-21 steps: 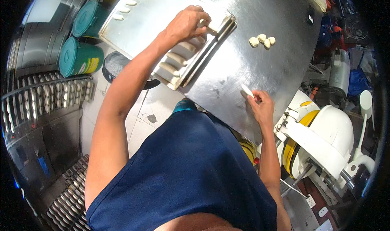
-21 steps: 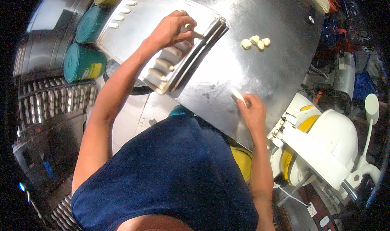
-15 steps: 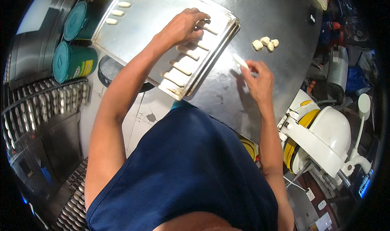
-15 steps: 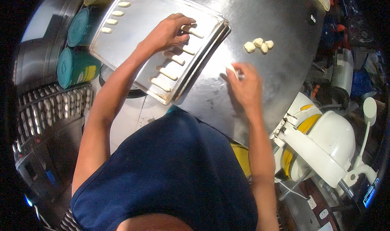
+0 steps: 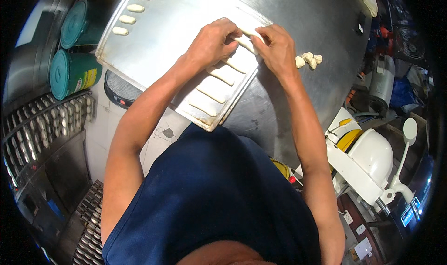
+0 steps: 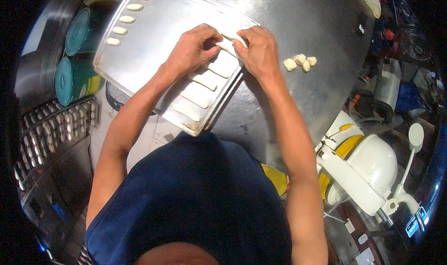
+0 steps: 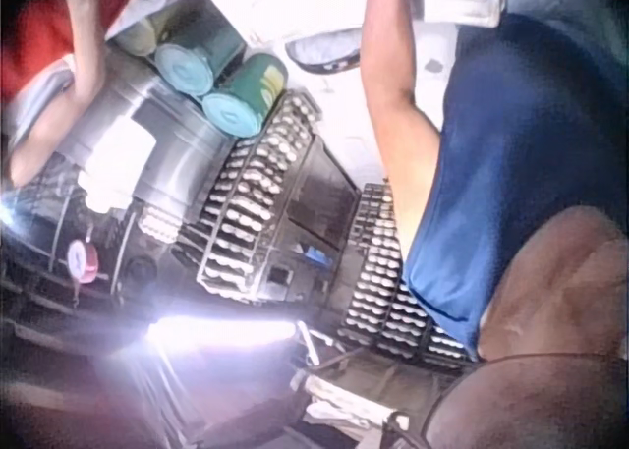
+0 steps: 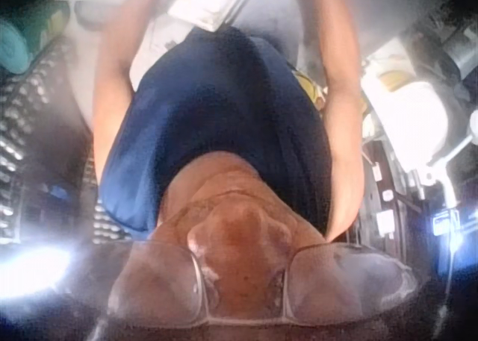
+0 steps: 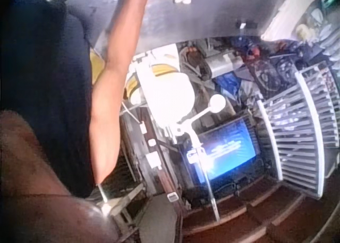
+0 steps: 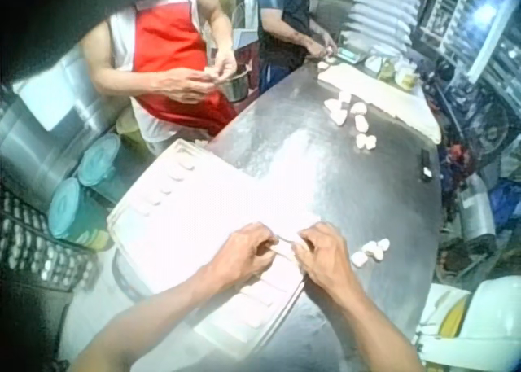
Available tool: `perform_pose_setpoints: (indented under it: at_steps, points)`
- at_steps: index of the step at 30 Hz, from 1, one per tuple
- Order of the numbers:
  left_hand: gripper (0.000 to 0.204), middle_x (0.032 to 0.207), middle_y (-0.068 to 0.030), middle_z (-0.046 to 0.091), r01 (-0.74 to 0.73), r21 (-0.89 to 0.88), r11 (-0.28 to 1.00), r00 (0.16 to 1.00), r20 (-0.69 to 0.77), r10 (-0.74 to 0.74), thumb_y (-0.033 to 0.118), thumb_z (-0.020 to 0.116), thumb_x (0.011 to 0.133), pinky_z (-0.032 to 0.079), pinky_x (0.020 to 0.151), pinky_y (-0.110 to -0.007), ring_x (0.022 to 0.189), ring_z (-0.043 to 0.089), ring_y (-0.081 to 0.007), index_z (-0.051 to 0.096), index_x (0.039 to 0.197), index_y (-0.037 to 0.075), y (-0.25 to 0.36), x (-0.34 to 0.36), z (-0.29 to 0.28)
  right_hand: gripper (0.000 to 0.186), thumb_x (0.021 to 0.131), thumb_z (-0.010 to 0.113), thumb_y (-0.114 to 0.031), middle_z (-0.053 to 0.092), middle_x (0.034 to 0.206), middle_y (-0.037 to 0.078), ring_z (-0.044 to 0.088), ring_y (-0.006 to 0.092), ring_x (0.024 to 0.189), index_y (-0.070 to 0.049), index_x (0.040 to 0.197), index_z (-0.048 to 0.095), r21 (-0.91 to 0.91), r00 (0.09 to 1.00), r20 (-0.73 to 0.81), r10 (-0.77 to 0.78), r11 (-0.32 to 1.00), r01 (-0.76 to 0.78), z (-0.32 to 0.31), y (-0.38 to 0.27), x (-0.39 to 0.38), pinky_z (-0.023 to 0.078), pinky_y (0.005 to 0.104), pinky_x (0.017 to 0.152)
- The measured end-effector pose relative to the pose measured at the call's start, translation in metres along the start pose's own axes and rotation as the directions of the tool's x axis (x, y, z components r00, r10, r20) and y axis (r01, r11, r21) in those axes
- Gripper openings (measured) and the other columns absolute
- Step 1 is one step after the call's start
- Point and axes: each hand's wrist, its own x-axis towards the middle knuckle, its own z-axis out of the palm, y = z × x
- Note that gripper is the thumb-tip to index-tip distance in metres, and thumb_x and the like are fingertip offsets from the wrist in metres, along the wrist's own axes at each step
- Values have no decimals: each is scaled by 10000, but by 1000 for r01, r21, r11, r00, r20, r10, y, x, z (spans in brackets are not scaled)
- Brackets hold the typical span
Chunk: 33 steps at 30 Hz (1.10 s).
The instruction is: The person shapes small pieces of dough by hand and places them in rows on a metal baking tray.
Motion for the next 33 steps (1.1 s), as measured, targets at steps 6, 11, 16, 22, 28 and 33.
perform_pose_setpoints:
  at_steps: [6, 11, 16, 22, 28, 33]
  points:
    - [235, 1057, -98, 688, 14, -13, 1000, 1000, 2, -14, 26, 766, 885, 578, 784, -313, 885, 707, -190, 702, 1110, 9, 4, -1, -2, 272, 803, 808, -161, 709, 914, 156, 656, 364, 874, -5, 1021, 763, 2, 999, -12, -51, 999, 51, 0, 11, 3, 515, 458, 808]
    - [245, 1110, -89, 697, -65, 136, 989, 993, -93, 78, 89, 793, 884, 581, 780, -320, 928, 707, -205, 714, 1107, 23, 15, -11, -5, 255, 823, 777, -131, 707, 967, 168, 662, 373, 927, -15, 1048, 747, -81, 990, -108, 95, 991, -104, -47, 45, -48, 516, 468, 838]
    - [231, 1077, -117, 716, -195, -16, 981, 981, -27, 194, 129, 765, 908, 569, 811, -371, 963, 708, -285, 722, 1118, 45, 58, 28, 38, 242, 834, 740, -85, 670, 1052, 153, 653, 383, 1002, -21, 1067, 729, -288, 968, -189, 168, 933, -218, -48, 96, -95, 521, 468, 893]
    - [290, 1112, -192, 692, -377, 22, 926, 921, 116, 372, 98, 720, 877, 551, 944, -456, 1049, 676, -408, 677, 1156, 33, 65, 103, 166, 213, 846, 704, -64, 637, 1060, 171, 647, 382, 1016, -33, 1057, 708, -86, 942, -199, 271, 953, -292, -69, 64, -163, 533, 446, 888]
    - [236, 1045, -182, 652, -241, -96, 966, 904, 339, 260, 135, 671, 879, 549, 930, -438, 1056, 665, -354, 658, 1099, 48, 62, 108, 230, 156, 847, 713, -111, 643, 1058, 162, 638, 369, 1032, -33, 928, 606, 156, 822, -70, 564, 821, -550, -82, 71, -220, 522, 459, 918]
    - [357, 1105, -173, 620, -253, 77, 964, 926, 307, 219, 265, 772, 869, 567, 913, -433, 1057, 664, -351, 735, 1184, 103, 67, 72, 242, 321, 821, 731, -169, 693, 1037, 190, 673, 420, 941, -24, 1084, 619, 28, 878, 65, 474, 879, -476, -104, 74, -215, 541, 494, 899]
